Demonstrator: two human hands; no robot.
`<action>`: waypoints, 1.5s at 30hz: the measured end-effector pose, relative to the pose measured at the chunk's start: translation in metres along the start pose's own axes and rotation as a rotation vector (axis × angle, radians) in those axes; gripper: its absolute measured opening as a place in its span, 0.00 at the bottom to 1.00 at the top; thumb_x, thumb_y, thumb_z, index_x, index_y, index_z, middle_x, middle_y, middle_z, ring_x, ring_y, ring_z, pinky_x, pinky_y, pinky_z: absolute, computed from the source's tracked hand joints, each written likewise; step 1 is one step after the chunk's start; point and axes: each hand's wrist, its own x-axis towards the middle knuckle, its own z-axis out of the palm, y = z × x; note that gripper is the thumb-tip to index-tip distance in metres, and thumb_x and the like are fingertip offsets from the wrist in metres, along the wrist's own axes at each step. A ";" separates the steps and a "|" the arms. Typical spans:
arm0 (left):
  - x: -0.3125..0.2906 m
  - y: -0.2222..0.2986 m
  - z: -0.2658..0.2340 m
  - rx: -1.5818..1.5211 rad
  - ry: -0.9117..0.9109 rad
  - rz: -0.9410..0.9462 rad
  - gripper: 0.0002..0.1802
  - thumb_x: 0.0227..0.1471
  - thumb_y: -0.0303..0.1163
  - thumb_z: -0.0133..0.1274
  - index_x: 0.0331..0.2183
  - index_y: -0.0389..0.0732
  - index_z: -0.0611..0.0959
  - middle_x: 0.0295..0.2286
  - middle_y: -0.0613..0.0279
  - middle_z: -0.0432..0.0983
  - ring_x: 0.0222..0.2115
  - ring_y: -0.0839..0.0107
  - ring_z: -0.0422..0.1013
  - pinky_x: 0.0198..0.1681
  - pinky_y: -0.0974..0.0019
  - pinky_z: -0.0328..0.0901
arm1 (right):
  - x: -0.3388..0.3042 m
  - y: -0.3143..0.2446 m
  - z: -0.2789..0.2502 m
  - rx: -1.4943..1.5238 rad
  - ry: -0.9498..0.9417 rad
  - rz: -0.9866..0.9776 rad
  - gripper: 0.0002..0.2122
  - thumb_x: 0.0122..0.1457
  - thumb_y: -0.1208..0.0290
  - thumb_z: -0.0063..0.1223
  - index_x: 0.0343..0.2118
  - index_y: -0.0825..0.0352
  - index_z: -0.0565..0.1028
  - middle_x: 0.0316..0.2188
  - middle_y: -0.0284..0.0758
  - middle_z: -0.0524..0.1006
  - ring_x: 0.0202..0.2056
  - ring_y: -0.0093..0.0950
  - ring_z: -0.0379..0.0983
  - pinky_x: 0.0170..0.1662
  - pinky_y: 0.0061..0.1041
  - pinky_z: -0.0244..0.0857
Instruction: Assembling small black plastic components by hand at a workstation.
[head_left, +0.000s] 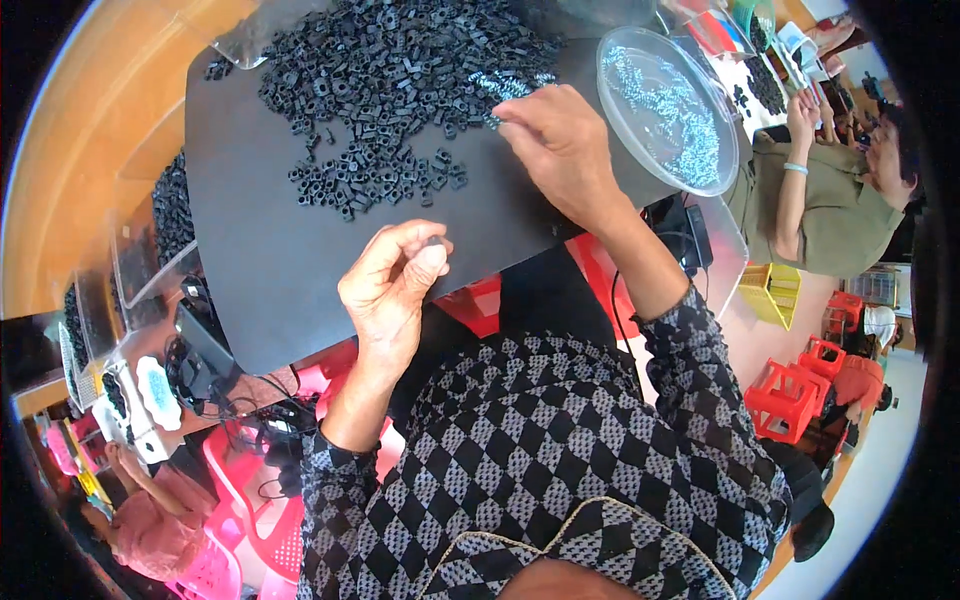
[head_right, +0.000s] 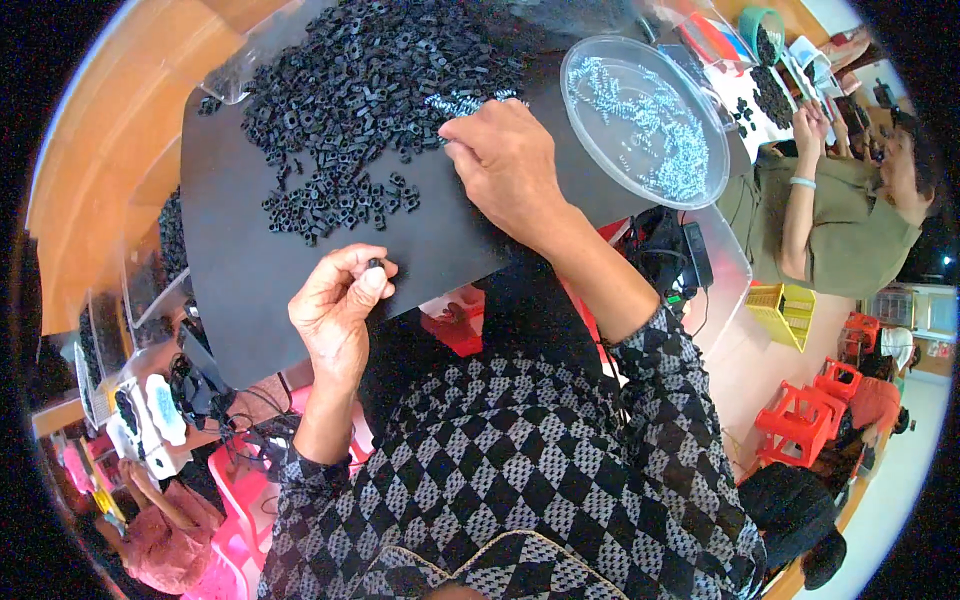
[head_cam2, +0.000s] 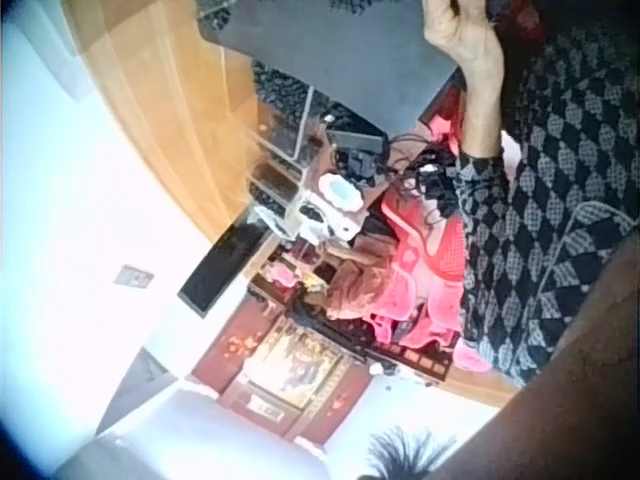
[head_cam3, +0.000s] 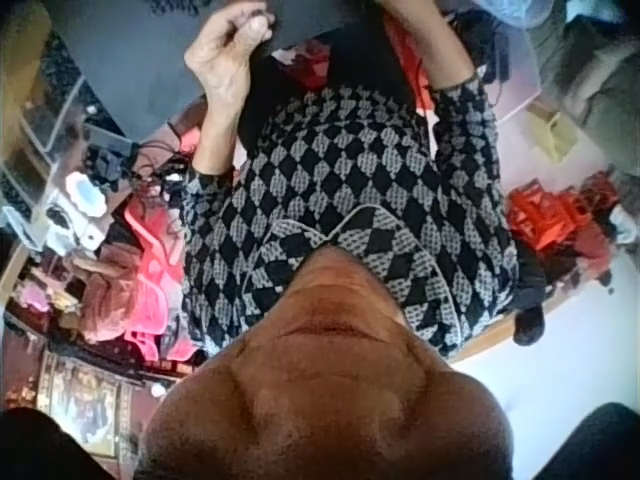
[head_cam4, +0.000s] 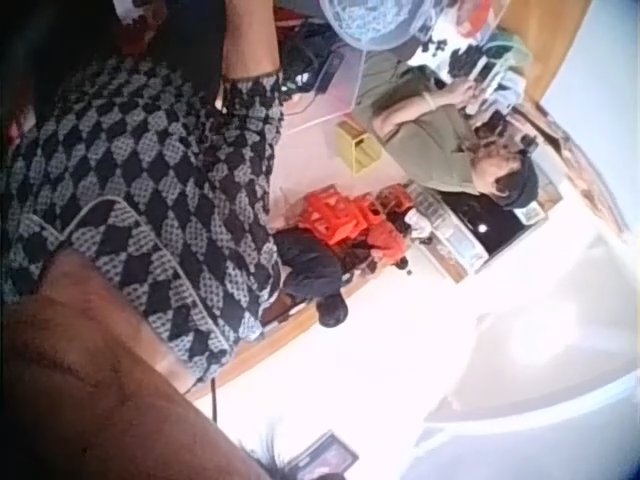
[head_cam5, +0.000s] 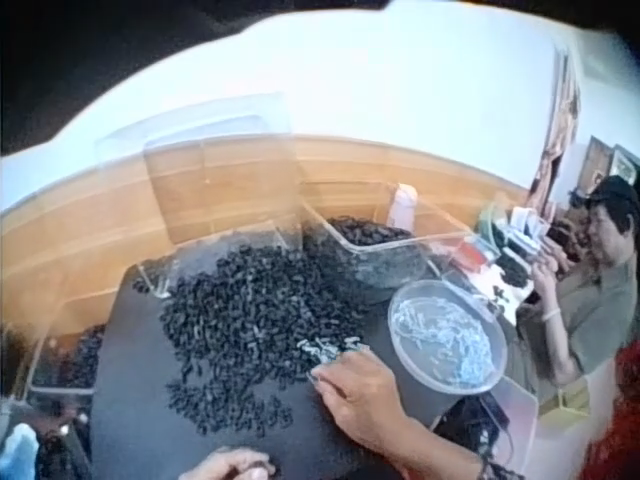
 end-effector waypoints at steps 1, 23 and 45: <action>-0.002 -0.002 0.002 -0.050 0.006 0.030 0.11 0.49 0.24 0.57 0.37 0.31 0.79 0.30 0.63 0.73 0.27 0.79 0.70 0.31 0.77 0.66 | 0.001 0.001 0.002 -0.047 -0.020 -0.034 0.07 0.45 0.79 0.58 0.29 0.66 0.78 0.23 0.35 0.73 0.27 0.33 0.68 0.30 0.28 0.63; -0.008 0.001 0.005 0.034 0.017 0.093 0.10 0.47 0.22 0.58 0.34 0.30 0.80 0.28 0.60 0.73 0.25 0.75 0.71 0.29 0.76 0.67 | 0.056 0.011 0.024 -0.204 0.020 -0.232 0.04 0.45 0.77 0.55 0.26 0.62 0.77 0.21 0.33 0.69 0.28 0.34 0.66 0.29 0.30 0.61; -0.007 0.010 0.013 0.074 0.012 0.114 0.09 0.47 0.22 0.58 0.34 0.32 0.80 0.24 0.65 0.72 0.23 0.80 0.68 0.27 0.78 0.63 | 0.078 0.039 -0.007 -0.217 -0.181 -0.066 0.07 0.49 0.74 0.54 0.32 0.64 0.78 0.25 0.37 0.75 0.32 0.36 0.71 0.37 0.32 0.65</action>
